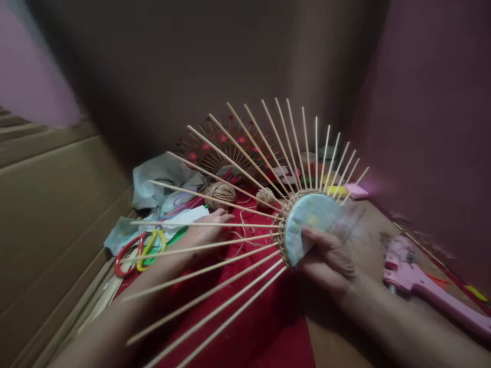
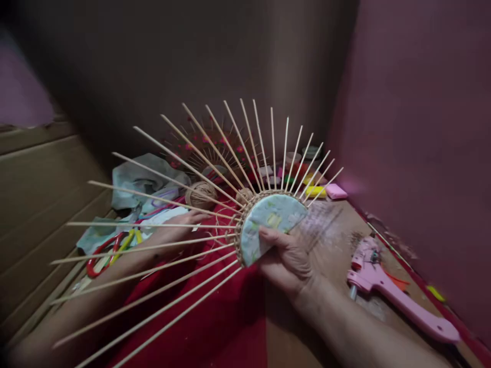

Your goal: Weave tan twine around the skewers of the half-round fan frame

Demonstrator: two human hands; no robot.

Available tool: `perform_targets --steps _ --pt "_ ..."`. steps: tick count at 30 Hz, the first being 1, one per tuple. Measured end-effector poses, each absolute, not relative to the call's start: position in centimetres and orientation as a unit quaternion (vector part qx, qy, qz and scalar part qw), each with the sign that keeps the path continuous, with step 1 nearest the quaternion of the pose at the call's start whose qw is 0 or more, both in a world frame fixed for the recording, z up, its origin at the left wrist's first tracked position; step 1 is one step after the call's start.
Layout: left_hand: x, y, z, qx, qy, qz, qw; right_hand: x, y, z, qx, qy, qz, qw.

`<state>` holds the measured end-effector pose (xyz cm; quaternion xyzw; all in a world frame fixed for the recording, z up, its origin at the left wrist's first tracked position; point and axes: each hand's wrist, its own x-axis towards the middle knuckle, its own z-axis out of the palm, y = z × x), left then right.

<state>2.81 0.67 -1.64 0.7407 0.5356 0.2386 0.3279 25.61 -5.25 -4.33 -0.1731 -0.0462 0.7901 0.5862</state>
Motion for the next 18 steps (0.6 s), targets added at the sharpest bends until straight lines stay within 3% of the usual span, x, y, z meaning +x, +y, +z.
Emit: perform_targets --steps 2,6,10,18 --pt "2.8 -0.3 -0.3 0.772 0.478 0.233 0.348 25.7 -4.9 -4.2 -0.173 -0.047 0.77 0.612" --pt "5.1 -3.5 0.5 0.683 0.409 0.276 0.538 25.7 -4.7 -4.2 -0.164 -0.054 0.768 0.616" --pt "8.4 -4.6 -0.6 0.612 0.317 0.362 0.627 25.4 -5.0 -4.2 -0.15 -0.071 0.768 0.619" --pt "9.0 -4.0 -0.7 0.555 0.362 0.422 0.619 25.7 -4.7 -4.0 -0.171 -0.11 0.754 0.624"
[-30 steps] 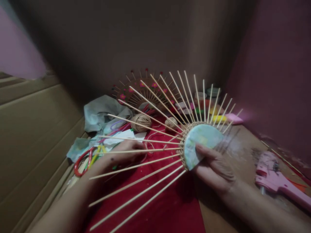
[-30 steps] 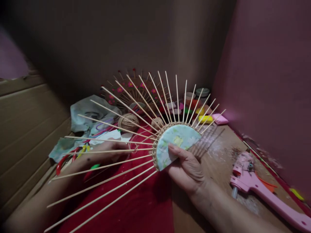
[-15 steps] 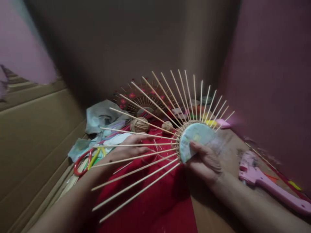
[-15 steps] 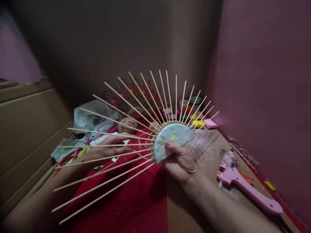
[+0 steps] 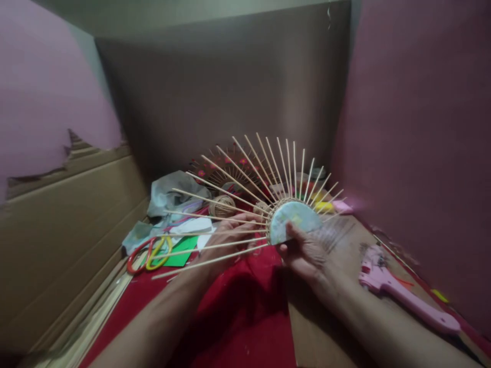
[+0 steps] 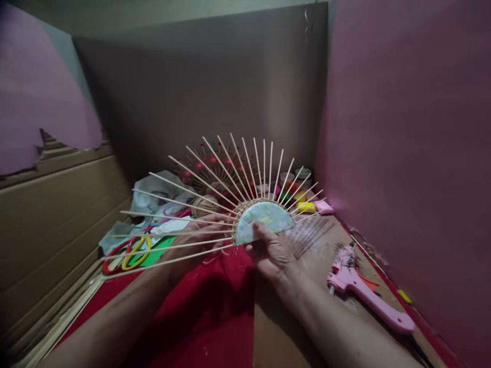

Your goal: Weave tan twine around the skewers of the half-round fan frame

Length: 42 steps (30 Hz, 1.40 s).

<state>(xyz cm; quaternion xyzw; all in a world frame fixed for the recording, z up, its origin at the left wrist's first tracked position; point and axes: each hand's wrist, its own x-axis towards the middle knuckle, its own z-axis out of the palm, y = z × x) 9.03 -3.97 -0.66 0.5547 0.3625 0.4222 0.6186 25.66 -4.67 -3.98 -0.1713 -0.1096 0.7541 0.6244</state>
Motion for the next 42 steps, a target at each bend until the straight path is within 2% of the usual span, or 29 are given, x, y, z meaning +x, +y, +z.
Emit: perform_targets --steps 6,11,14,19,31,36,42 --pt "9.2 -4.5 -0.6 0.543 0.367 0.41 0.634 25.3 -4.8 -4.5 -0.18 -0.086 0.785 0.586" --pt "9.0 -5.0 -1.5 0.599 0.359 0.455 0.552 24.9 -5.4 -4.8 -0.162 -0.091 0.796 0.575" --pt "8.0 -5.0 -2.4 0.662 0.35 0.43 0.505 24.7 -5.7 -4.7 -0.164 -0.105 0.803 0.563" --pt "7.7 -5.0 -2.8 0.696 0.336 0.398 0.495 24.4 -5.9 -4.9 -0.163 -0.105 0.819 0.54" --pt "9.3 -4.5 -6.2 0.67 0.406 0.453 0.425 24.3 -5.5 -5.0 -0.189 -0.062 0.789 0.581" --pt "10.2 -5.4 -5.9 0.673 0.334 0.458 0.474 24.7 -4.6 -5.7 -0.187 -0.1 0.776 0.594" --pt "11.6 -6.2 -6.6 0.554 0.318 0.512 0.575 24.4 -4.4 -6.5 -0.168 -0.21 0.777 0.569"
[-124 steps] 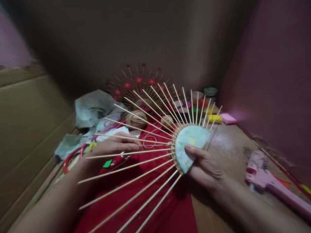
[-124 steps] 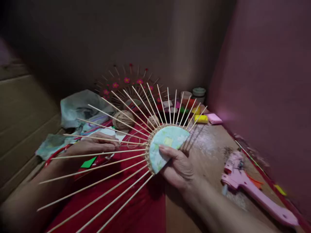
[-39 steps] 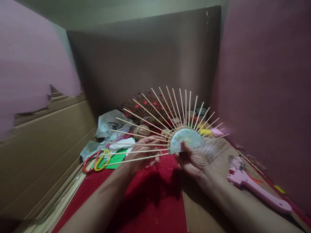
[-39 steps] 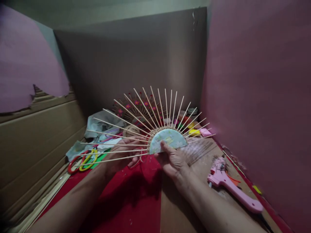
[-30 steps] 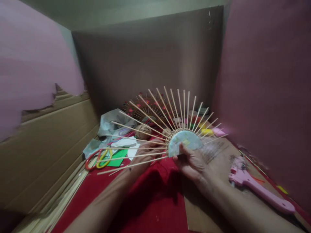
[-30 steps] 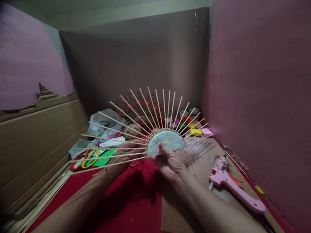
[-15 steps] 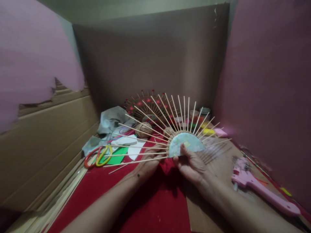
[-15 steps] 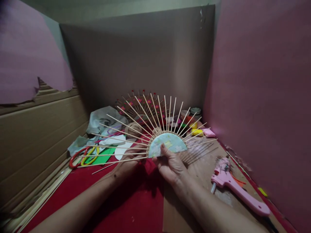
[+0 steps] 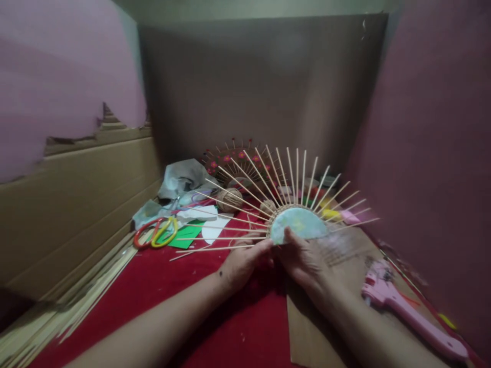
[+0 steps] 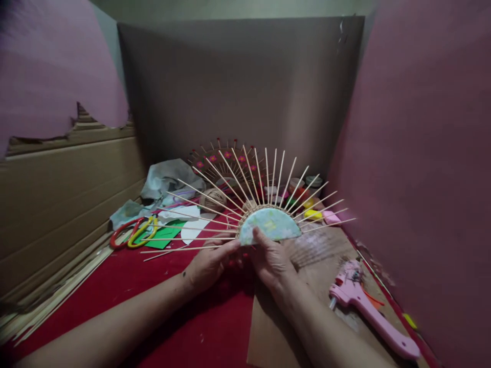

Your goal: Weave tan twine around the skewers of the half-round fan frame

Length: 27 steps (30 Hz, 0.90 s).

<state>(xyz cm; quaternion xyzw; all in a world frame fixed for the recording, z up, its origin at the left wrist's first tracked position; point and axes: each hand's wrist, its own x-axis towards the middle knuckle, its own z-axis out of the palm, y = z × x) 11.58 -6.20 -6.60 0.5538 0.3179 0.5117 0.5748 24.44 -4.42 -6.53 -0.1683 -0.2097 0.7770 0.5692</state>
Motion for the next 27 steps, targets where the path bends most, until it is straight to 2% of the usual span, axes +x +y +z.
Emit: perform_targets --steps 6,10,15,17,23,27 --pt "11.8 -6.1 -7.2 0.541 0.309 0.497 0.604 23.7 -5.4 -6.4 -0.151 -0.367 0.77 0.499" --pt "11.5 -5.8 -7.1 0.521 0.331 0.486 0.619 23.6 -5.2 -6.5 -0.159 -0.375 0.776 0.482" --pt "10.4 -5.5 -7.1 0.457 0.318 0.384 0.737 23.7 -4.9 -6.7 -0.177 -0.358 0.777 0.488" --pt "9.7 -5.4 -7.2 0.449 0.316 0.363 0.753 23.7 -4.7 -6.8 -0.186 -0.351 0.778 0.486" --pt "7.4 -5.3 -7.4 0.478 0.341 0.395 0.707 23.2 -4.4 -6.2 -0.203 -0.318 0.77 0.514" --pt "5.7 -5.1 -6.9 0.544 0.373 0.427 0.619 23.2 -4.3 -5.6 -0.211 -0.314 0.773 0.51"
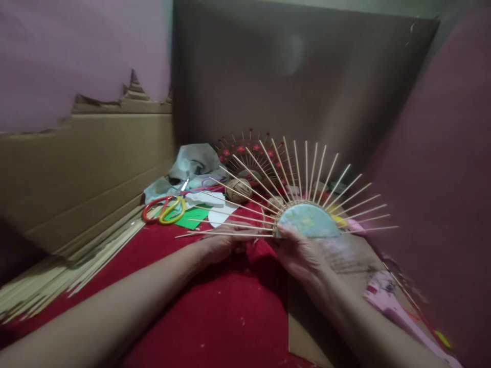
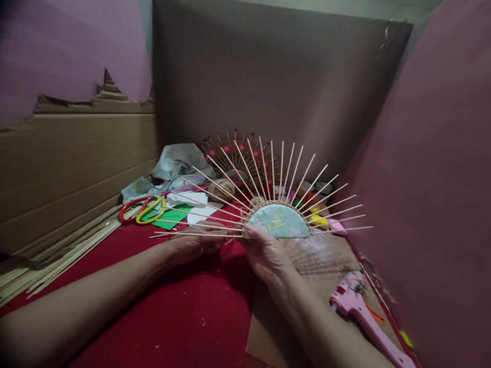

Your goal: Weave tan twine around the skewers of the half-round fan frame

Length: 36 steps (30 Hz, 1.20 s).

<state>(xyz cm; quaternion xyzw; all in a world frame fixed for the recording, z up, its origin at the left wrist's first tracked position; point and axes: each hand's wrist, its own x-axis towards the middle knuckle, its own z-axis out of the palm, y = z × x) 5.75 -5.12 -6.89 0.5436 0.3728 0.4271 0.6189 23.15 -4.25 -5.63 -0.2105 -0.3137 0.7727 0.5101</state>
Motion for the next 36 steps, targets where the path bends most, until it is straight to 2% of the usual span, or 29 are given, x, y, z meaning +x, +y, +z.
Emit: perform_targets --steps 3,8,15,29,36 --pt "4.4 -4.9 -6.0 0.58 0.366 0.436 0.583 23.3 -4.0 -5.4 -0.215 -0.311 0.775 0.506" --pt "2.5 -4.3 -5.1 0.53 0.338 0.448 0.635 22.9 -3.5 -6.0 -0.221 -0.274 0.779 0.519" --pt "0.7 -3.1 -6.1 0.47 0.303 0.496 0.664 23.3 -2.7 -6.4 -0.23 -0.236 0.781 0.531" --pt "-2.3 -2.7 -5.2 0.485 0.341 0.411 0.693 24.2 -2.0 -7.3 -0.235 -0.249 0.771 0.536" --pt "-3.8 -2.2 -5.8 0.528 0.379 0.397 0.647 23.9 -2.0 -7.2 -0.238 -0.261 0.759 0.547"
